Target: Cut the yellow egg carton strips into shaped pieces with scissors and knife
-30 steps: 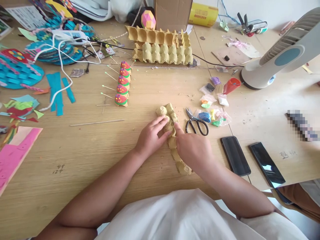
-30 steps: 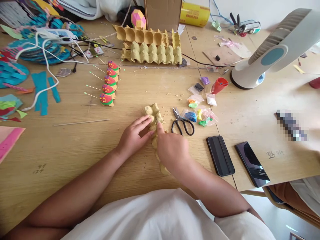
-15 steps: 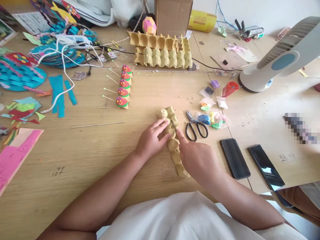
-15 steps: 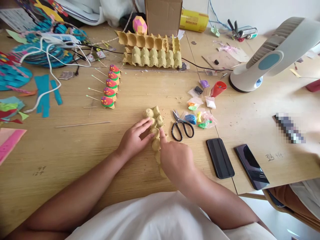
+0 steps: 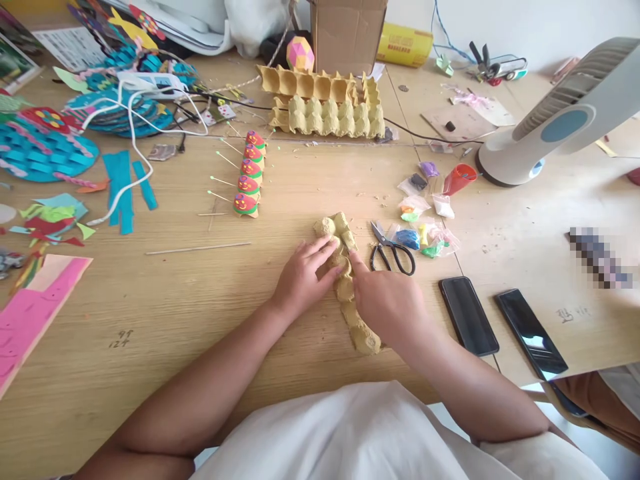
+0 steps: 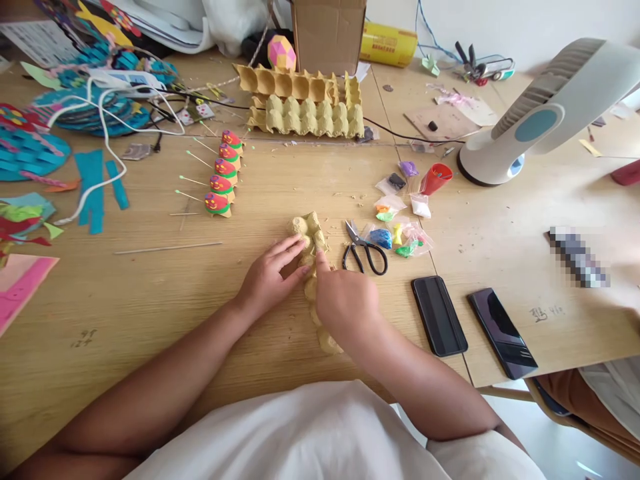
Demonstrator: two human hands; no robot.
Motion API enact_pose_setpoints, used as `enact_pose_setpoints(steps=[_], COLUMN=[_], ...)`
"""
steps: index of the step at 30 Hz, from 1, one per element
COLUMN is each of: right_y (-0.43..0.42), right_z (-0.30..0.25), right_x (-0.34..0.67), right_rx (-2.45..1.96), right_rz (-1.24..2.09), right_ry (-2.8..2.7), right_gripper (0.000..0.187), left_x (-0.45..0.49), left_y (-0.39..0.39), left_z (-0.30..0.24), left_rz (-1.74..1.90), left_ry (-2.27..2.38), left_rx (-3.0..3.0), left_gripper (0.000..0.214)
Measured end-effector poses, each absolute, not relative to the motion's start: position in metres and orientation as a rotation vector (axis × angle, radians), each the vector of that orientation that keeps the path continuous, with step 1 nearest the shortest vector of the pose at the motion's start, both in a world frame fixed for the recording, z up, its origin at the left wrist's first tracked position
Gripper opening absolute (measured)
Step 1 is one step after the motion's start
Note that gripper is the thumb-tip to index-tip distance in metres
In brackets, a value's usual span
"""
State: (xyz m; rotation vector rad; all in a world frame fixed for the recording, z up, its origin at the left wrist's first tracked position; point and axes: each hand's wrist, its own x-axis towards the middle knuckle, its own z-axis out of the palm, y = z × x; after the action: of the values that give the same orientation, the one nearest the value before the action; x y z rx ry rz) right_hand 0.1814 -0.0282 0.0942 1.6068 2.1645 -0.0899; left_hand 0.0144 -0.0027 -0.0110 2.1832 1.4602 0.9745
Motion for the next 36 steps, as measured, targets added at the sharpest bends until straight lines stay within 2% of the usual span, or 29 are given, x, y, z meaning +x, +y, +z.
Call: enact_pose_setpoints(steps=[6,9,13,18,22,36], right_y=[-0.032,-0.030,-0.028,-0.028,-0.028,-0.029], right_z=[0.094,0.096,0.100,0.103,0.103,0.100], right_x=[0.182,0.180,0.177,0.176,0.177,0.178], right_rx=[1.569,1.603,1.576,1.612,1.574,1.569], right_rz=[-0.080,-0.091,-0.117,-0.134,-0.128,-0.081], right_ry=[2.160,2.154,2.128,2.131,2.120,2.133], right_gripper=[0.069,0.066,0.074,0.066,0.071,0.069], left_x=[0.015,0.015,0.015,0.016,0.016,0.016], left_y=[-0.004,-0.004,-0.004,-0.005,-0.005,-0.006], left_z=[-0.009,-0.008,-0.007,-0.006,-0.006,-0.005], left_rz=[0.926,0.926,0.922,0.908,0.909,0.892], left_ry=[1.481,1.481,1.485,1.493,1.503,1.484], left_rx=[2.184,2.178,2.160,2.157,2.146,2.183], left_gripper=[0.048,0.047,0.048,0.047,0.047,0.048])
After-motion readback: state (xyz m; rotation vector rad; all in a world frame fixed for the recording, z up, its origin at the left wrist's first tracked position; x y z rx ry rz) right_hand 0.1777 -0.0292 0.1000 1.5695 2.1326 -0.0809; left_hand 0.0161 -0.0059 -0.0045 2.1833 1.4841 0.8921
